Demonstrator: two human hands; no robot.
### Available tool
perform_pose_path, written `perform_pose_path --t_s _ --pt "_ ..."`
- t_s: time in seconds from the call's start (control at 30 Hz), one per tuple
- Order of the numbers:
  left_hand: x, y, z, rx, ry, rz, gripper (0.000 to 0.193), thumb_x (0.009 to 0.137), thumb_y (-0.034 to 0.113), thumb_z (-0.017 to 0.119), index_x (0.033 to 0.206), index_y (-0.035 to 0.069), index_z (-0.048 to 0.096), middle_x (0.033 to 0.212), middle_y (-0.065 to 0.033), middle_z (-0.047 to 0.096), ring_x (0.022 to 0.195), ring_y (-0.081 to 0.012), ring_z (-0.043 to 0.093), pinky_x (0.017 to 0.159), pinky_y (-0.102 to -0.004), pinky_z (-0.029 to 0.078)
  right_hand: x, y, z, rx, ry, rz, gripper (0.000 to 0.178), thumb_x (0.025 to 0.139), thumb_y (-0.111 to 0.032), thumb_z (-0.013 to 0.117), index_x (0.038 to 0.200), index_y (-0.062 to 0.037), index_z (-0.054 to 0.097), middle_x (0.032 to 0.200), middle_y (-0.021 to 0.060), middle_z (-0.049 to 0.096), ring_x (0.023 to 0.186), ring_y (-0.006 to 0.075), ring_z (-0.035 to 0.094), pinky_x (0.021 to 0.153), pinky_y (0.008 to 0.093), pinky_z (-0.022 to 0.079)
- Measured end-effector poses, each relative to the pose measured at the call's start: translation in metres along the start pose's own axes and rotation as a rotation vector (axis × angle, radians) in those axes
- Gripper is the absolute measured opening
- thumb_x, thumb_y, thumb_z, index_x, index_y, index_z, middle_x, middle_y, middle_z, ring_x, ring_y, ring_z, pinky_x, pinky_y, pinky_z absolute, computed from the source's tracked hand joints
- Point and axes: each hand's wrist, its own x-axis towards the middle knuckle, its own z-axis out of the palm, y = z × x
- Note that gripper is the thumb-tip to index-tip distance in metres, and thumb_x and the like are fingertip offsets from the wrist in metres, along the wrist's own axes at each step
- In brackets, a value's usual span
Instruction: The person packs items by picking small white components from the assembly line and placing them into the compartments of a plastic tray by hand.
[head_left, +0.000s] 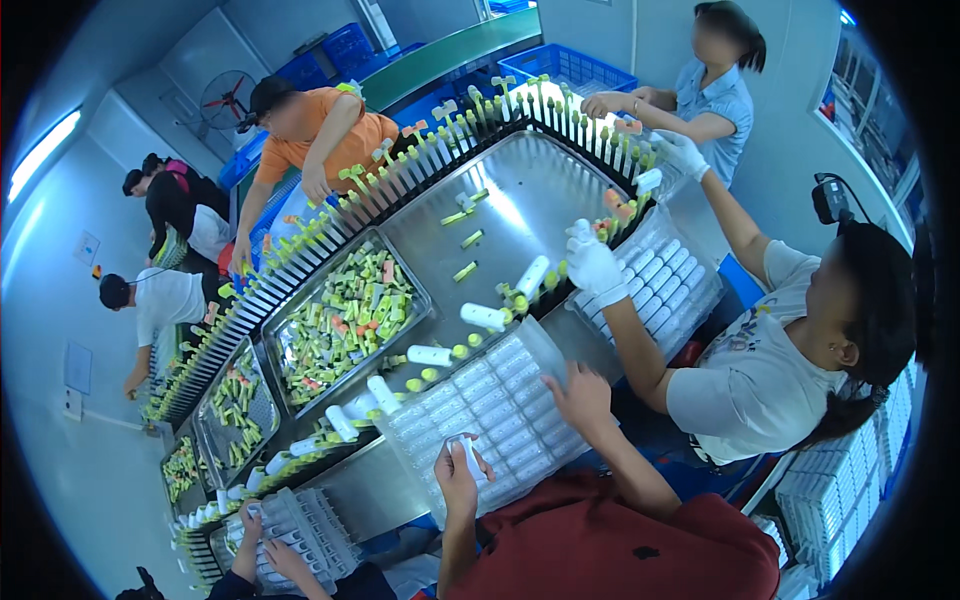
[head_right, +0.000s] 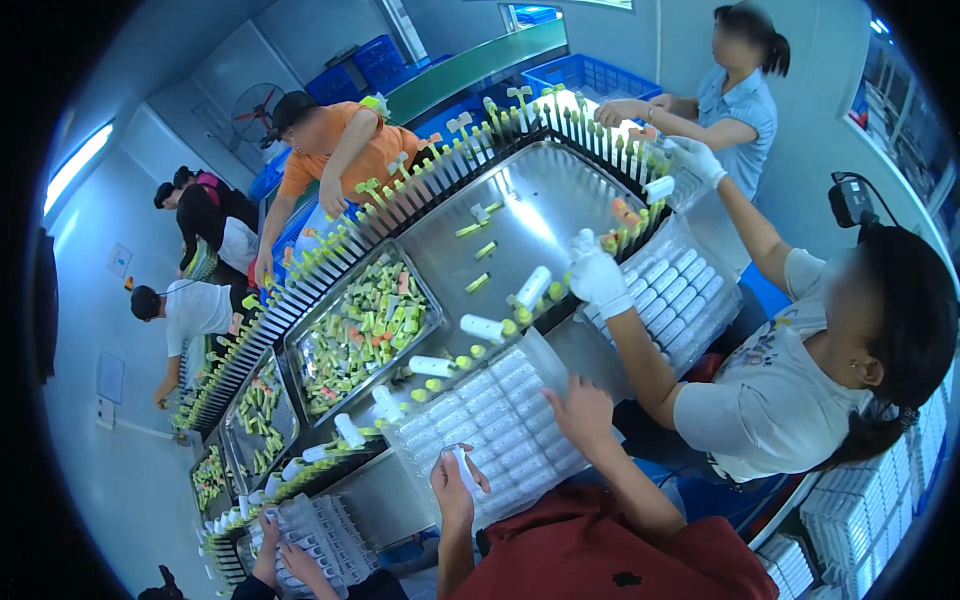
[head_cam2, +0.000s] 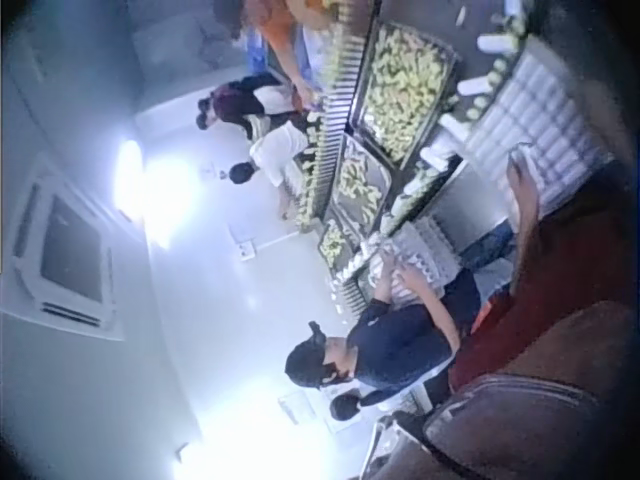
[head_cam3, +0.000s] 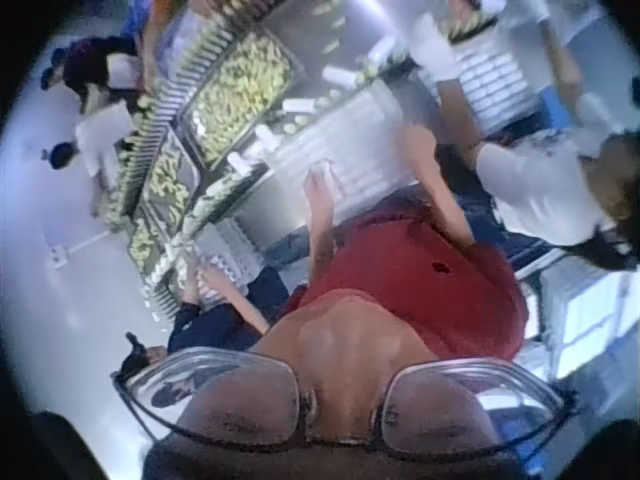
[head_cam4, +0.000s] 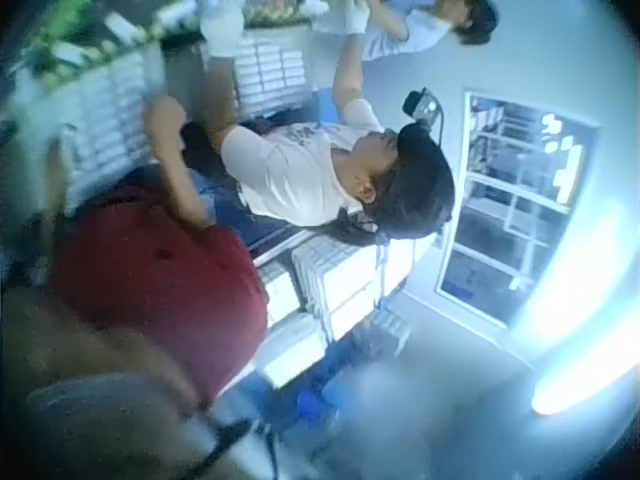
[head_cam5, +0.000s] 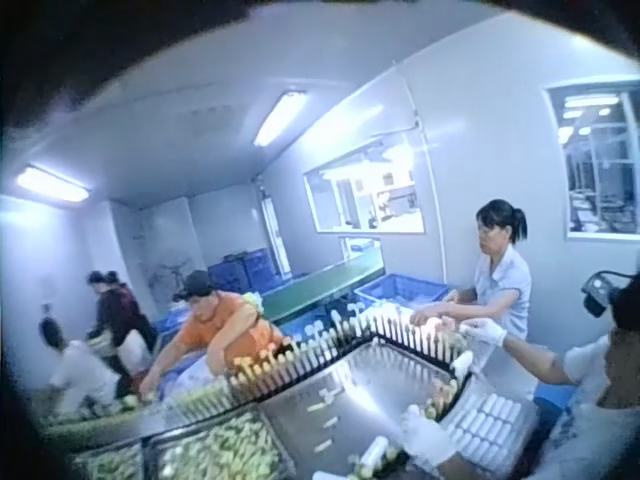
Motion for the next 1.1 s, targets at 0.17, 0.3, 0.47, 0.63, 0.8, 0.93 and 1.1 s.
perform_pose_path --t_s 0.17,0.3,0.47,0.63,0.8,0.93,1.1 --pt "0.008 0.009 -0.002 -0.044 0.0 0.04 0.048 0.119 0.044 0.044 0.119 -0.001 0.061 0.074 -0.0099 0.064 0.055 -0.0202 0.062 0.051 -0.0334 0.05 -0.005 0.019 0.025 -0.035 -0.07 -0.051 0.021 0.104 -0.025 0.064 0.105 -0.0096 0.078 0.078 0.025 0.074 0.076 0.0489 0.074 0.072 0.0613 0.059" --pt "0.009 0.023 -0.018 -0.138 -0.032 0.055 0.045 0.119 0.043 0.045 0.123 0.001 0.061 0.084 -0.009 0.066 0.06 -0.0164 0.062 0.056 -0.0312 0.052 -0.006 -0.003 0.008 -0.059 -0.025 0.029 0.02 0.105 -0.021 0.062 0.106 -0.0092 0.078 0.085 0.0259 0.076 0.08 0.0487 0.074 0.075 0.0602 0.059" --pt "0.017 0.028 -0.036 -0.106 -0.026 0.118 0.042 0.118 0.041 0.048 0.127 0.003 0.062 0.086 -0.0031 0.059 0.066 -0.0119 0.056 0.059 -0.0292 0.048 -0.019 -0.012 -0.005 0.207 -0.015 0.092 0.02 0.105 -0.022 0.063 0.106 -0.0065 0.077 0.081 0.0136 0.078 0.081 0.0426 0.076 0.077 0.0545 0.059" --pt "0.026 0.041 -0.045 0.154 -0.103 0.195 0.024 0.113 0.024 0.059 0.128 0.006 0.064 0.089 0.0022 0.058 0.07 -0.005 0.048 0.063 -0.023 0.04 -0.047 -0.014 -0.024 0.2 0.027 0.092 0.021 0.105 -0.025 0.066 0.105 -0.0061 0.076 0.084 0.0174 0.077 0.081 0.0433 0.076 0.075 0.0533 0.059" --pt "0.047 0.1 -0.02 0.393 -0.415 0.493 0.029 0.098 0.008 0.078 0.127 0.007 0.071 0.104 -0.006 0.07 0.091 -0.0174 0.063 0.081 -0.0303 0.049 -0.069 0.009 0.01 0.057 0.317 -0.09 0.024 0.104 -0.027 0.067 0.108 -0.0051 0.075 0.093 0.0244 0.076 0.087 0.0475 0.074 0.077 0.0559 0.058" --pt "0.09 0.128 0.007 0.92 -0.449 1.075 0.043 0.079 0.002 0.081 0.12 0.014 0.078 0.117 -0.0071 0.069 0.12 -0.032 0.063 0.102 -0.0482 0.049 -0.083 0.032 0.032 0.07 0.037 0.136 0.02 0.103 -0.022 0.065 0.109 -0.0055 0.074 0.091 0.0265 0.075 0.088 0.05 0.073 0.082 0.0587 0.058" --pt "0.196 0.117 0.041 1.228 -0.593 1.428 0.032 0.087 0.009 0.071 0.117 0.019 0.075 0.127 -0.0038 0.069 0.135 -0.0266 0.06 0.12 -0.0516 0.045 -0.086 0.025 0.009 0.403 -0.017 0.244 0.02 0.103 -0.016 0.061 0.11 -0.0012 0.073 0.083 0.0178 0.078 0.079 0.0415 0.076 0.076 0.0503 0.06"
